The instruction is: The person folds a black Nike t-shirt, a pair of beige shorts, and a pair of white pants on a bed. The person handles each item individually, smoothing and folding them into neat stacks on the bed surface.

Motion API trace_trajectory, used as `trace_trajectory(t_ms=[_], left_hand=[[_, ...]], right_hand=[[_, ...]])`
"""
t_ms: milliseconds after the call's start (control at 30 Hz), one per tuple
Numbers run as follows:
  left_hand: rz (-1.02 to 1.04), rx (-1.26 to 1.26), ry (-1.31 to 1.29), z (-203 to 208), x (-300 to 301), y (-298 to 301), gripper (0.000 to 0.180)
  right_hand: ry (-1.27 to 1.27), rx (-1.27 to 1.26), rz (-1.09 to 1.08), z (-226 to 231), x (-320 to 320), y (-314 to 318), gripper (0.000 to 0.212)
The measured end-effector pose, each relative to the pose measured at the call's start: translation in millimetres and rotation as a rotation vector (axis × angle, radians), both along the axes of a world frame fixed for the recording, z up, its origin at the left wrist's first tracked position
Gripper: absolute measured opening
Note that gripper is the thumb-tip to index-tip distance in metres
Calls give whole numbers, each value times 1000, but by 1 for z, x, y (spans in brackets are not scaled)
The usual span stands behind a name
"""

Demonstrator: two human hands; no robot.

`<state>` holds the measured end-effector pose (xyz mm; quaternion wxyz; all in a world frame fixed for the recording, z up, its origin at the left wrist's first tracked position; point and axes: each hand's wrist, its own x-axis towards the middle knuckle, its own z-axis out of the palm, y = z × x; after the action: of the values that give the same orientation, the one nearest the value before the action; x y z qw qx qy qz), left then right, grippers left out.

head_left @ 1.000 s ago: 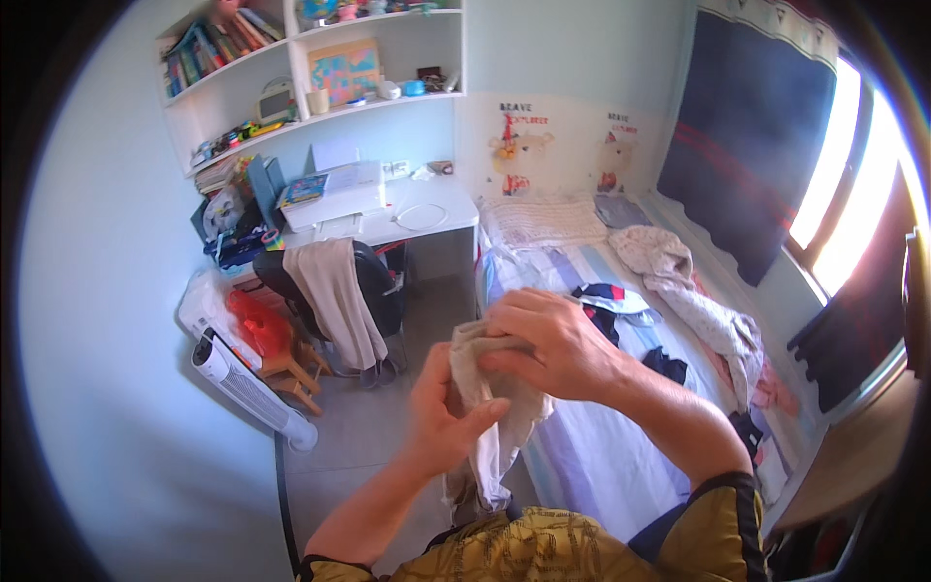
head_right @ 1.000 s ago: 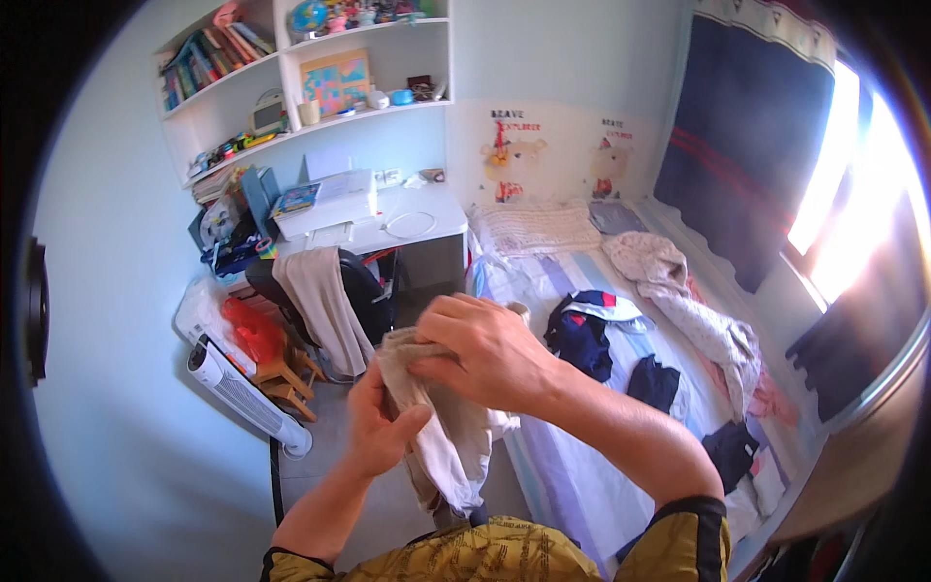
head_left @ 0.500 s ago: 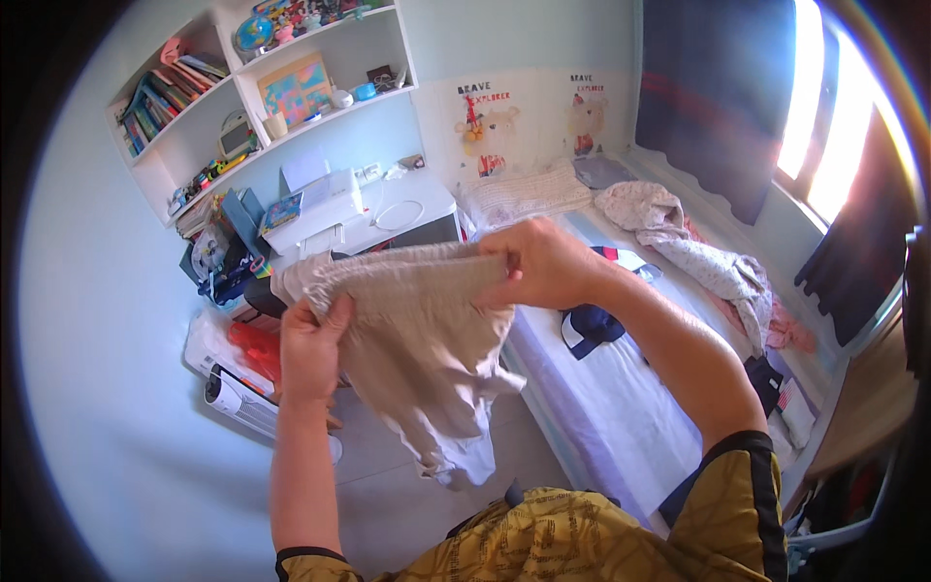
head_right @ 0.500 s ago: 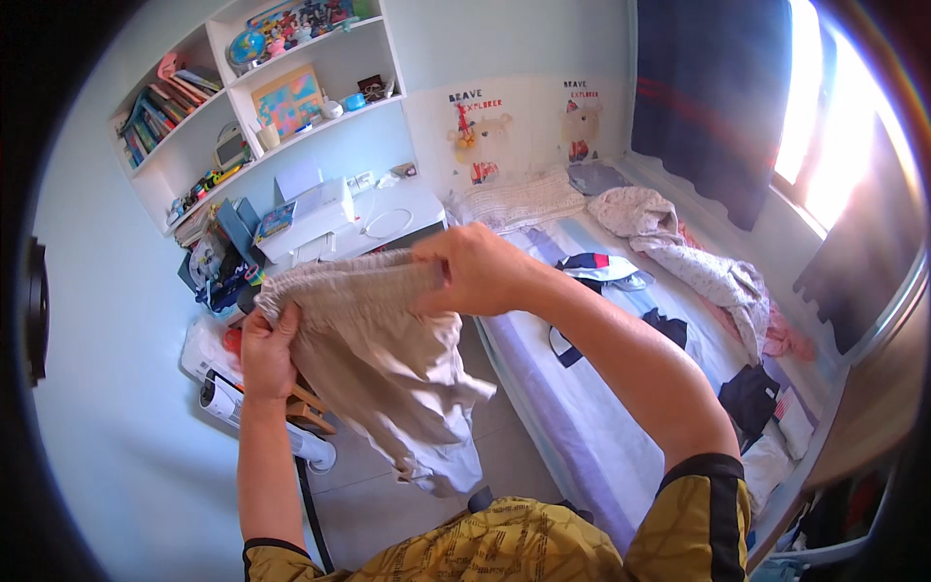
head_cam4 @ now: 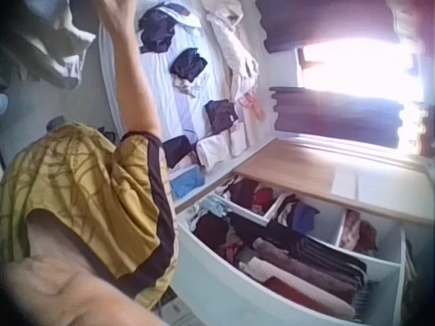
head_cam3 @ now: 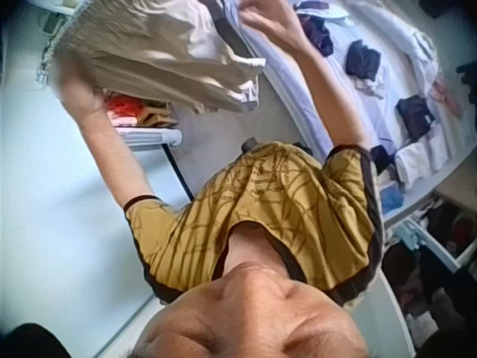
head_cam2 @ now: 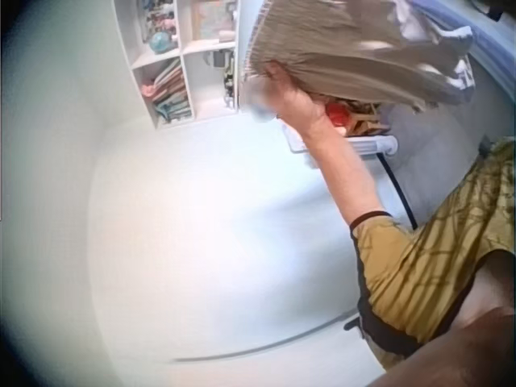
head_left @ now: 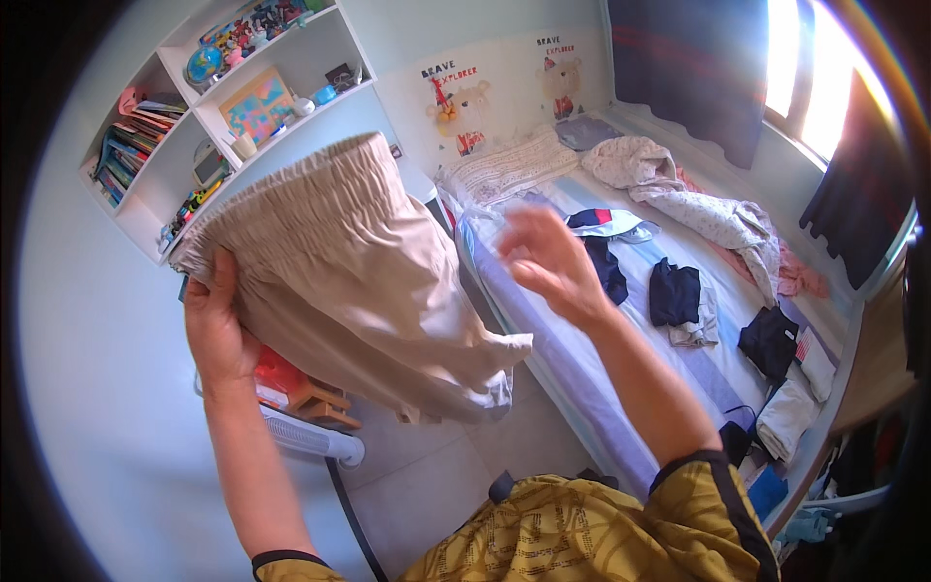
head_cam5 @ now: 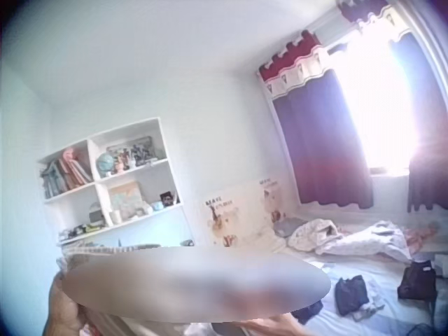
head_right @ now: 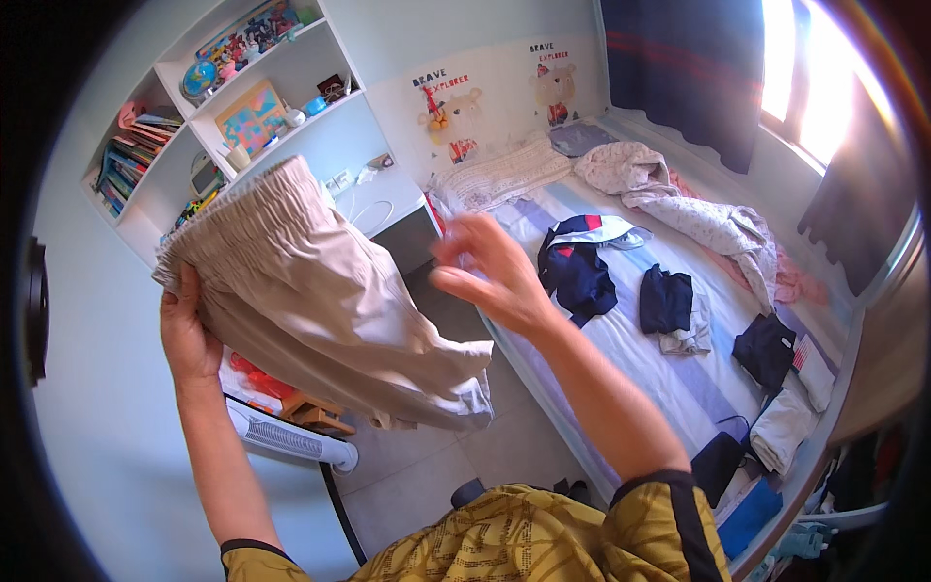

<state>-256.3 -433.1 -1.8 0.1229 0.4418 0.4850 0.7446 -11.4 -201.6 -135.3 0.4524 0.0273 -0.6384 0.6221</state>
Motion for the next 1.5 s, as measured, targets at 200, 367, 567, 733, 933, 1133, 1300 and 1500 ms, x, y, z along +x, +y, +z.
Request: trace_trajectory(t_ms=[200, 367, 567, 733, 933, 1133, 1300, 1500], left_hand=[[-14, -5, 18, 23, 7, 15, 36], [72, -3, 35, 31, 9, 16, 40], [125, 65, 10, 40, -14, -10, 43], [171, 120, -26, 62, -22, -51, 50], [334, 244, -197, 85, 10, -70, 57], [583, 71, 77, 107, 22, -121, 54], [499, -784, 1182, 106, 36, -76, 56], [576, -622, 1262, 38, -12, 23, 59]], right_hand=[[-196, -441, -54, -214, 29, -33, 40], [-208, -312, 23, -174, -6, -40, 46], [-267, -379, 23, -123, -10, -22, 15], [-189, 30, -206, -106, -11, -15, 18], [41, -68, 255, -74, 3, -19, 18], [155, -129, 657, -27, 48, -22, 19], [-221, -216, 755, -52, -10, -41, 38], [-489, -12, 1112, -140, -5, -177, 54]])
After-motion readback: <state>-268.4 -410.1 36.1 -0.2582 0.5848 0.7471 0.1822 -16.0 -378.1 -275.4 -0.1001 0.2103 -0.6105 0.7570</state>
